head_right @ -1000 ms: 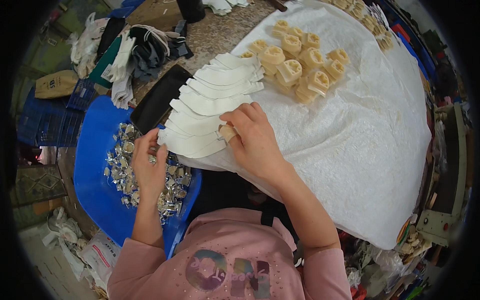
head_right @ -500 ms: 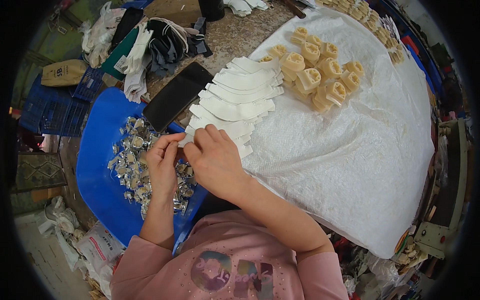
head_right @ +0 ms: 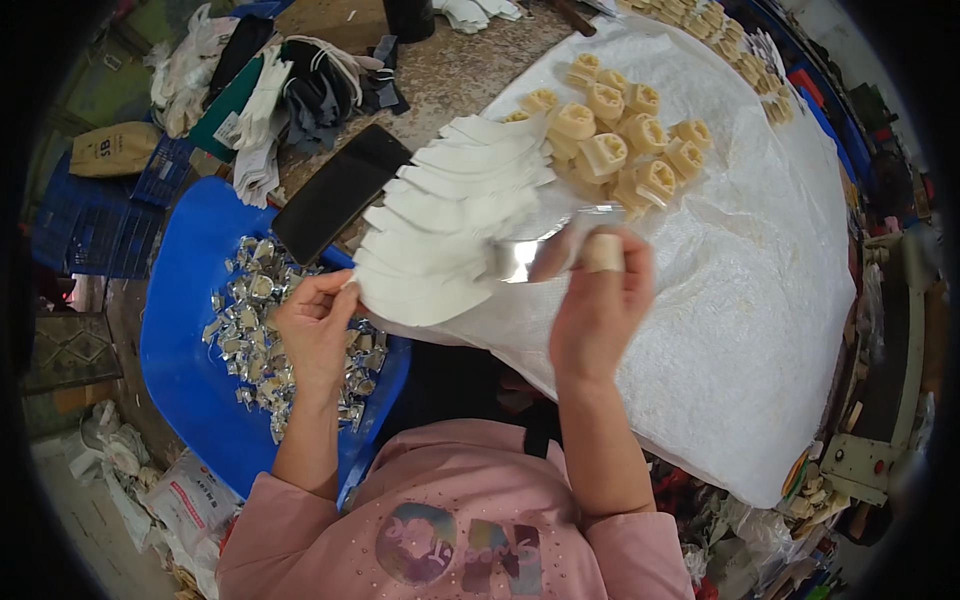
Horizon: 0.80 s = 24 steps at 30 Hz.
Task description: Assembling small foam or plastic shoe components by wrapping them in white material.
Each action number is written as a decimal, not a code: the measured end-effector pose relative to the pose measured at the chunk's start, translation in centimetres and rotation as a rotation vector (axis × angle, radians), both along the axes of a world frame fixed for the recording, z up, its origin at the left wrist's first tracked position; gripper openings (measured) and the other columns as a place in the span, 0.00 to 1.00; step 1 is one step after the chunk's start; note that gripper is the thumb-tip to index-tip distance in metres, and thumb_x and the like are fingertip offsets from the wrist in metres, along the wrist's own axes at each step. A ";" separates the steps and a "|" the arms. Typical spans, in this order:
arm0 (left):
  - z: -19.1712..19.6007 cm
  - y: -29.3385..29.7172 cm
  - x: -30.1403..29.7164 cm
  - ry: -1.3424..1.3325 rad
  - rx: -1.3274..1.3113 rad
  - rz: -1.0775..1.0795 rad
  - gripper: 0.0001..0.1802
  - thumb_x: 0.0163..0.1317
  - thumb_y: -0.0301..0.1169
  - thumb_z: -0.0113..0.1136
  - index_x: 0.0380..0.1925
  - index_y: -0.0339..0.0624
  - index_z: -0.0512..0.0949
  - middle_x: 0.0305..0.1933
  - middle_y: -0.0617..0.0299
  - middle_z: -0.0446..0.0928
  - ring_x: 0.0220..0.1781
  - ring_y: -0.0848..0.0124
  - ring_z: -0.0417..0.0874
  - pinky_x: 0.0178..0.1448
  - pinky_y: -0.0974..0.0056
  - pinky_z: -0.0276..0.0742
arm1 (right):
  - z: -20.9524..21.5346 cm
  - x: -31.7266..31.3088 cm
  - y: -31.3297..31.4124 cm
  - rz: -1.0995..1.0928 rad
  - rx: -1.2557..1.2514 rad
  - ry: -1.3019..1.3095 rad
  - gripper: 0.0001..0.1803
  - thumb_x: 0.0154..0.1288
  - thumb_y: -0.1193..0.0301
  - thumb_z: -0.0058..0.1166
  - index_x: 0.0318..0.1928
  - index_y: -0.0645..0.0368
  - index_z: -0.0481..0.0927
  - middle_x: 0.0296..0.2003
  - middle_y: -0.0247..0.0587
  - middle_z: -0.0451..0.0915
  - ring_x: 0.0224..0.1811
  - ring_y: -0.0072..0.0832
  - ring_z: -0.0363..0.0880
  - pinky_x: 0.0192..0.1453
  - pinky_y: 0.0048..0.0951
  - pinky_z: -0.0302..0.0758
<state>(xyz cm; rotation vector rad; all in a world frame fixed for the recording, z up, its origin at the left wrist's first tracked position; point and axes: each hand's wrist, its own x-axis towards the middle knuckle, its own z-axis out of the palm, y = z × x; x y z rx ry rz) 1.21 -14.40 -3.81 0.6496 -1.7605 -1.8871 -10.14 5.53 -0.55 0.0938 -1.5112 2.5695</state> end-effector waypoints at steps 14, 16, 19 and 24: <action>4.6 9.2 -3.1 0.130 -0.809 -0.364 0.26 0.50 0.20 0.60 0.53 0.35 0.74 0.44 0.52 0.68 0.41 0.58 0.71 0.46 0.61 0.71 | 3.7 3.6 1.9 0.049 0.982 0.619 0.14 0.50 0.76 0.57 0.40 0.58 0.79 0.43 0.48 0.71 0.45 0.41 0.68 0.51 0.40 0.62; 3.9 10.7 -4.5 0.237 -0.750 -0.377 0.19 0.70 0.38 0.47 0.55 0.40 0.63 0.53 0.57 0.71 0.50 0.69 0.74 0.53 0.63 0.71 | 3.4 3.7 1.8 0.052 0.998 0.643 0.14 0.50 0.75 0.58 0.41 0.57 0.80 0.43 0.47 0.71 0.45 0.40 0.67 0.51 0.41 0.61; 2.0 10.0 -5.4 0.278 -0.713 -0.387 0.25 0.57 0.23 0.53 0.58 0.32 0.69 0.42 0.51 0.70 0.34 0.63 0.72 0.40 0.62 0.72 | 3.0 2.0 3.5 0.087 0.963 0.612 0.19 0.50 0.67 0.60 0.45 0.54 0.78 0.45 0.43 0.71 0.50 0.41 0.65 0.55 0.44 0.58; 2.7 9.3 -5.5 0.123 0.316 -0.601 0.25 0.73 0.37 0.33 0.62 0.32 0.62 0.42 0.53 0.76 0.31 0.76 0.72 0.31 0.73 0.66 | -0.2 -5.9 8.5 -0.193 1.057 0.256 0.33 0.51 0.78 0.59 0.60 0.56 0.67 0.51 0.54 0.66 0.50 0.46 0.70 0.55 0.38 0.70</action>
